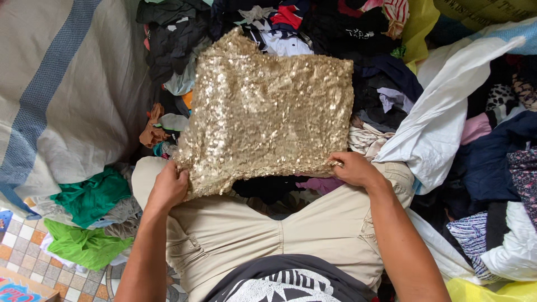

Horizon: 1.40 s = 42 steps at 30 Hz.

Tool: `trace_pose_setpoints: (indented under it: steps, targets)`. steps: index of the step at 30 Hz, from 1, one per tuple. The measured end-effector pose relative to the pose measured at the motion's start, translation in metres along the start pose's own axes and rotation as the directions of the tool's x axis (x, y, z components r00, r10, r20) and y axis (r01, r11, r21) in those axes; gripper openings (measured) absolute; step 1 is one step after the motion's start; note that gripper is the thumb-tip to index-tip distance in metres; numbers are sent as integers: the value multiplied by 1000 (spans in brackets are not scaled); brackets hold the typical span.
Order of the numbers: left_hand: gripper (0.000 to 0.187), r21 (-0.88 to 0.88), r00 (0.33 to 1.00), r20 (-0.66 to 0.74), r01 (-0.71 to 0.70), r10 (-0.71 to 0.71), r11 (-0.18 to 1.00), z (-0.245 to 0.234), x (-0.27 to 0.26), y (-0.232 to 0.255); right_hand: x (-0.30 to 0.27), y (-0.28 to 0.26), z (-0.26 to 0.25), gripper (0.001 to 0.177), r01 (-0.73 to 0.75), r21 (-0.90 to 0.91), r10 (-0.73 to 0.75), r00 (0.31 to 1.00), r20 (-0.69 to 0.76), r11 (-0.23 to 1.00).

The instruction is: The person sorts through a pile of clothes, picking up individual items like a floral dress, a green top, a gold sequined top, and a white tank top to look at them before placing them into different bags.

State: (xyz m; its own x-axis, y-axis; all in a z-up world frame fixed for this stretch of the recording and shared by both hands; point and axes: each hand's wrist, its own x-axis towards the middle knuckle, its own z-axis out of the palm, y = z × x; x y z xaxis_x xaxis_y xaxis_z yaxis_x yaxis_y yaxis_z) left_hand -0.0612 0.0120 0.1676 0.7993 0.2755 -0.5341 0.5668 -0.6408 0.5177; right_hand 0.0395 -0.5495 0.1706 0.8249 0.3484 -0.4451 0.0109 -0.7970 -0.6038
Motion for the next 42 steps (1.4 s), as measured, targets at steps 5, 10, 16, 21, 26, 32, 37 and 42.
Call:
trace_pose_setpoints:
  steps: [5,10,16,21,26,32,37,42]
  targets:
    - [21,-751,979,202,167,-18,639,12,44,7,16,2,-23,38,-3,386,69,985,-157,922]
    - [54,-961,974,223,212,43,177,-2,96,68,93,72,4,67,120,855,360,871,-335,505]
    - [57,-298,937,-301,-269,177,916,9,112,53,108,115,40,114,-25,781,409,862,-299,624]
    - [97,-360,955,-253,-244,158,901,37,133,29,96,88,27,122,-252,433,419,839,-348,865]
    - [49,-380,938,-282,-303,202,874,52,165,2,134,181,57,52,-56,681,417,826,-380,730]
    - [20,-353,932,-244,-344,269,870,25,141,0,123,164,39,31,110,781,374,831,-411,615]
    - [35,-82,996,3,-88,89,993,22,114,-9,87,162,12,45,-278,408,432,828,-357,870]
    - [46,47,993,118,-34,28,998,22,105,13,67,114,-6,62,-423,202,464,851,-246,883]
